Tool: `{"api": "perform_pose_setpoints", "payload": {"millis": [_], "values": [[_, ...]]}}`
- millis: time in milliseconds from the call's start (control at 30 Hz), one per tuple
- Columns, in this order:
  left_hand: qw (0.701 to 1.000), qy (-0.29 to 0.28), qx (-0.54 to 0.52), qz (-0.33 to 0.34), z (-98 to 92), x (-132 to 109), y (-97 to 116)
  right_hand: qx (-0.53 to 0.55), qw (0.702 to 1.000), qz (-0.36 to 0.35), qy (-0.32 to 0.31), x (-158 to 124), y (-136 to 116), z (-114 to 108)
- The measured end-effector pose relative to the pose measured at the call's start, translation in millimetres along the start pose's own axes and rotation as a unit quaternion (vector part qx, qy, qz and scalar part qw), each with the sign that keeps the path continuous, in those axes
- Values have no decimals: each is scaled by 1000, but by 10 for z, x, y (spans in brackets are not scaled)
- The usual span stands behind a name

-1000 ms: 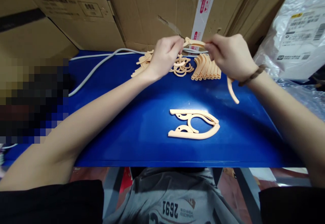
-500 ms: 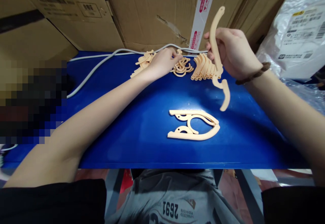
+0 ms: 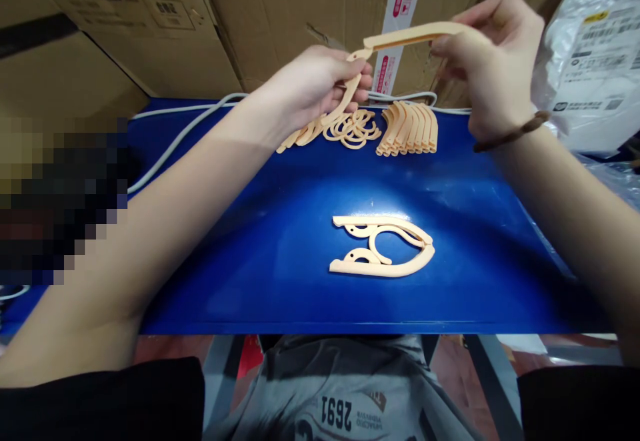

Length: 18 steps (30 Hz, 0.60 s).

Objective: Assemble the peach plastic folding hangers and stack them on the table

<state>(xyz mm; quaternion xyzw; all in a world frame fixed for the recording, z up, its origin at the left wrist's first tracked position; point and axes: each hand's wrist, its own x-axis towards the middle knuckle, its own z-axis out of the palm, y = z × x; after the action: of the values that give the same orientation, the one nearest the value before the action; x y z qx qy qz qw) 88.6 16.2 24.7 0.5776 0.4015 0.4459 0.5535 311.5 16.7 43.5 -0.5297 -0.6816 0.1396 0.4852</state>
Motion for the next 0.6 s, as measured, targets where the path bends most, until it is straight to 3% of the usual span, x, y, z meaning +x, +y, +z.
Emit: {"api": "perform_pose_setpoints", "payload": {"millis": [67,133,200,333,467,533,600], "values": [[1000,9,19,-3,12,-21,21,-185,979,-76,-33,-32,-30,-48],[999,8,36,-8,45,-54,31,-345,926,-120,-93,-81,-61,-55],[999,-3,43,-1,91,-93,37,-404,895,-128,-139,-139,-81,-14],[996,-30,86,19,187,-149,54,-385,900,-110,-174,-231,-130,124],[976,34,210,35,208,-159,68,-333,922,-71,-186,-254,-268,157],[957,71,262,102,134,-159,84,-275,935,-45,-220,-240,-319,122],[915,95,331,209,-10,-149,117,-215,944,-9,-251,-204,-302,72]]}}
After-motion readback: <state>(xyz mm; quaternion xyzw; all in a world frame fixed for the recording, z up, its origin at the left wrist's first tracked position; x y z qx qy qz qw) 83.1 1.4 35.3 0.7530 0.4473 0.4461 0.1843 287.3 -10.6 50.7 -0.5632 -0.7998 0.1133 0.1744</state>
